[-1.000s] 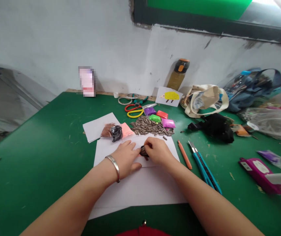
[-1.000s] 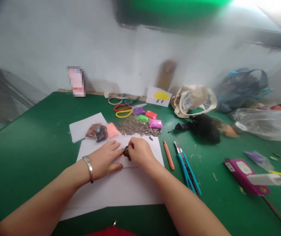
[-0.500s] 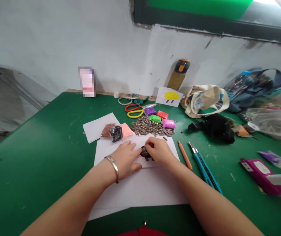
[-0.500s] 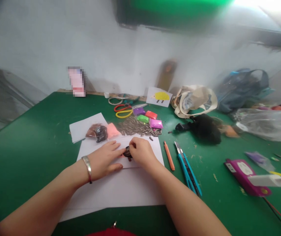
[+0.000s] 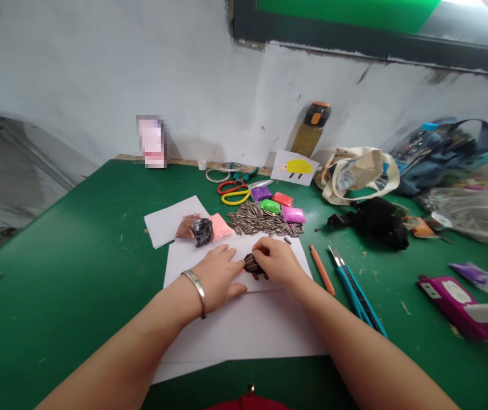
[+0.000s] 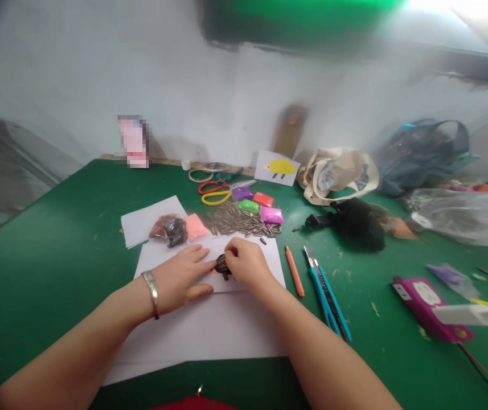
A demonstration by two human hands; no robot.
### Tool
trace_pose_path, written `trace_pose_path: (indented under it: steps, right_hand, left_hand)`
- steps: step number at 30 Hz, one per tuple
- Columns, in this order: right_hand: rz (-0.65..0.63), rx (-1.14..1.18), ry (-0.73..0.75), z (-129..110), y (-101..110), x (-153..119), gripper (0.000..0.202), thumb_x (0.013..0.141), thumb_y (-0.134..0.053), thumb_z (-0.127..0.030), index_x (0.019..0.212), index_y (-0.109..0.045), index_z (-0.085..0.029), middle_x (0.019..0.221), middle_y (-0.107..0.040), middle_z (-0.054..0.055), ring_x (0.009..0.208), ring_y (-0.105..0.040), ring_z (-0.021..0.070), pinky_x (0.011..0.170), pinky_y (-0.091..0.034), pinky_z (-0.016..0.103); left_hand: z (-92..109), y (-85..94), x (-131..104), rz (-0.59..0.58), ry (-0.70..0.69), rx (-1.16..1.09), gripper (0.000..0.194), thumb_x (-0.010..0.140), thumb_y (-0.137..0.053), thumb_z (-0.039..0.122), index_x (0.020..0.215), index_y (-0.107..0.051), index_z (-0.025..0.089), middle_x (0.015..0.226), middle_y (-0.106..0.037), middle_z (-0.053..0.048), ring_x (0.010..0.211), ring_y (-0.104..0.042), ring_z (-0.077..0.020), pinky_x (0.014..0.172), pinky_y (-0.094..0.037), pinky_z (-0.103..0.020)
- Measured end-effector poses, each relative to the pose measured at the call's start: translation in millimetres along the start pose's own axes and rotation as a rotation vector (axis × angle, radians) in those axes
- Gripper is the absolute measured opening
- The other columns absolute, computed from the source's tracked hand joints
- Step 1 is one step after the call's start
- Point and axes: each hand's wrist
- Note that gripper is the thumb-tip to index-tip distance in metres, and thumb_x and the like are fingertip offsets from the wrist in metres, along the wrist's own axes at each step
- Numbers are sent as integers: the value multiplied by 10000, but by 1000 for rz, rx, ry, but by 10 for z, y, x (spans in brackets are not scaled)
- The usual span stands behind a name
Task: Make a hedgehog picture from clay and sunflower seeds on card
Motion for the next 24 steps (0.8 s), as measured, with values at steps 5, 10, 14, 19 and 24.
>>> trace_pose_path:
  steps: [5, 10, 14, 19, 24]
  right_hand:
    - [-37, 110, -50, 28, 2, -7, 131, 769, -435, -224, 779, -566, -216, 612, -631, -17, 401, -529, 110, 404, -396, 214]
    - [-25, 109, -37, 9, 9, -17, 136, 759, -436, -217, 772, -571, -214, 625, -627, -16, 407, -533, 110, 405, -400, 216]
    - [3, 71, -19, -24, 20, -21, 147, 748, -446, -218, 751, -592, -212, 615, -621, -17, 429, -532, 109, 432, -409, 214]
    - [83, 158, -46, -47, 52, -25, 245, 745, -436, -223, 881, -639, -213, 656, -613, -12, 428, -526, 105, 413, -427, 213]
    - [-1, 337, -115, -104, 108, -42, 194, 736, -435, -234, 789, -615, -187, 682, -607, 9, 427, -544, 115, 386, -442, 224]
  left_hand:
    - [17, 7, 0, -36, 29, 21, 294, 774, -587, 399, 959, -639, 177, 934, -541, -90, 912, -456, -267, 819, -376, -400]
    - [42, 10, 12, -34, 55, 2, 300, 766, -581, 405, 954, -643, 181, 934, -541, -92, 922, -460, -267, 826, -383, -397]
    - [47, -6, 25, -26, 67, -2, 313, 752, -597, 414, 955, -647, 181, 951, -541, -98, 937, -460, -275, 836, -385, -403]
    - [40, -22, 18, -46, 75, 6, 354, 750, -607, 416, 1007, -639, 176, 988, -537, -111, 974, -448, -288, 858, -376, -410]
    - [33, 32, -9, -67, 45, 15, 318, 761, -602, 410, 974, -635, 175, 967, -542, -96, 944, -457, -272, 838, -383, -392]
Point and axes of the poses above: each hand's wrist, its own x-axis towards the middle knuckle, its own y-axis out of the back of the hand, z = x × y
